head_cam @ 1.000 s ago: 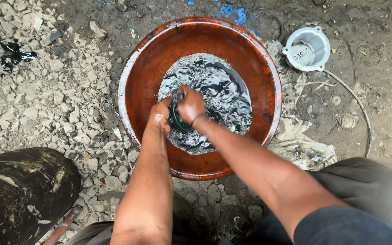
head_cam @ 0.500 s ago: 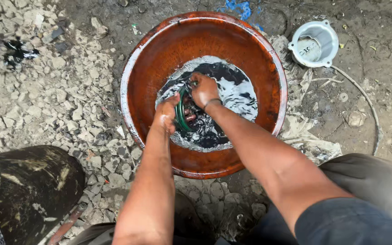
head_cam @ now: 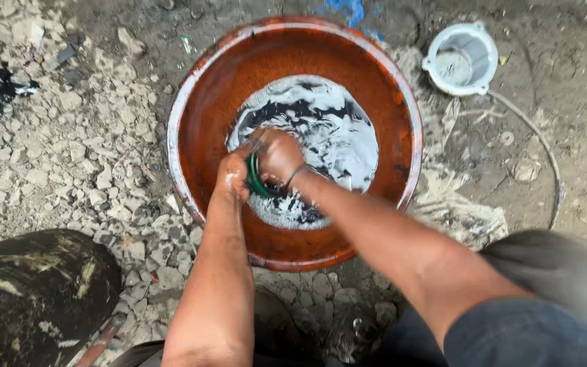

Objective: The person washes small metal parts by hand in a large orange basin filled with soapy water. They repeatedly submerge, agitate, and rinse the parts, then transfer them to a white strainer placed on the ground.

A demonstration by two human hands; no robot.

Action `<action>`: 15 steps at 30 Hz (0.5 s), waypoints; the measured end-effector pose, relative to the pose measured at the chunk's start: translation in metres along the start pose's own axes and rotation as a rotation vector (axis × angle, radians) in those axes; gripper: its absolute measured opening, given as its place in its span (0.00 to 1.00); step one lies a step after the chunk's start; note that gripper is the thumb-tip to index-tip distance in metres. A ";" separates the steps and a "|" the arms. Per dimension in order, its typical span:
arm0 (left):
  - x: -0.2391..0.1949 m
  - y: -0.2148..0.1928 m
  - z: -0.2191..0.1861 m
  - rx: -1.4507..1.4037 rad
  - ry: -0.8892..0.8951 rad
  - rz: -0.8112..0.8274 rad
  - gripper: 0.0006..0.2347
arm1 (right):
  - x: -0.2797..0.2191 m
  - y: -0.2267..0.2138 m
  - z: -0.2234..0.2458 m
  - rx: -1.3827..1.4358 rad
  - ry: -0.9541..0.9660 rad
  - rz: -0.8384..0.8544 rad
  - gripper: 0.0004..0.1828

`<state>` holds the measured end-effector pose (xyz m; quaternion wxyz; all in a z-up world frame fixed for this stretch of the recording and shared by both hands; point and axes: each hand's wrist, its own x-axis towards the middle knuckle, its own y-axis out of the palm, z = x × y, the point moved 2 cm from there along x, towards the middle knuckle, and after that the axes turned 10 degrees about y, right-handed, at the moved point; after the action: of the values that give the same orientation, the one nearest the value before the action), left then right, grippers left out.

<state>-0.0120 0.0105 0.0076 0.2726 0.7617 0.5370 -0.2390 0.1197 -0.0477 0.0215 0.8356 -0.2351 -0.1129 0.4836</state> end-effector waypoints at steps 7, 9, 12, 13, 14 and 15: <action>0.002 -0.006 0.009 0.033 0.044 0.055 0.15 | 0.017 -0.011 -0.030 -0.118 0.239 0.061 0.14; 0.000 -0.006 0.010 0.033 0.026 0.128 0.15 | 0.017 -0.016 -0.026 -0.052 0.171 0.026 0.10; 0.006 -0.003 0.008 0.043 0.075 0.017 0.12 | -0.002 -0.016 -0.005 0.083 -0.100 -0.053 0.14; 0.007 -0.003 0.008 0.041 0.093 0.053 0.12 | -0.012 -0.013 0.005 0.142 -0.218 -0.077 0.16; 0.006 -0.002 0.010 0.038 0.112 0.088 0.12 | -0.010 -0.019 0.001 0.133 -0.111 -0.031 0.13; 0.008 0.000 0.007 0.042 0.134 0.126 0.12 | -0.009 -0.019 0.002 0.128 -0.005 0.009 0.11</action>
<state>-0.0099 0.0109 -0.0030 0.2346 0.8138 0.5000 -0.1809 0.1284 -0.0630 0.0329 0.8464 -0.1805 -0.0829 0.4941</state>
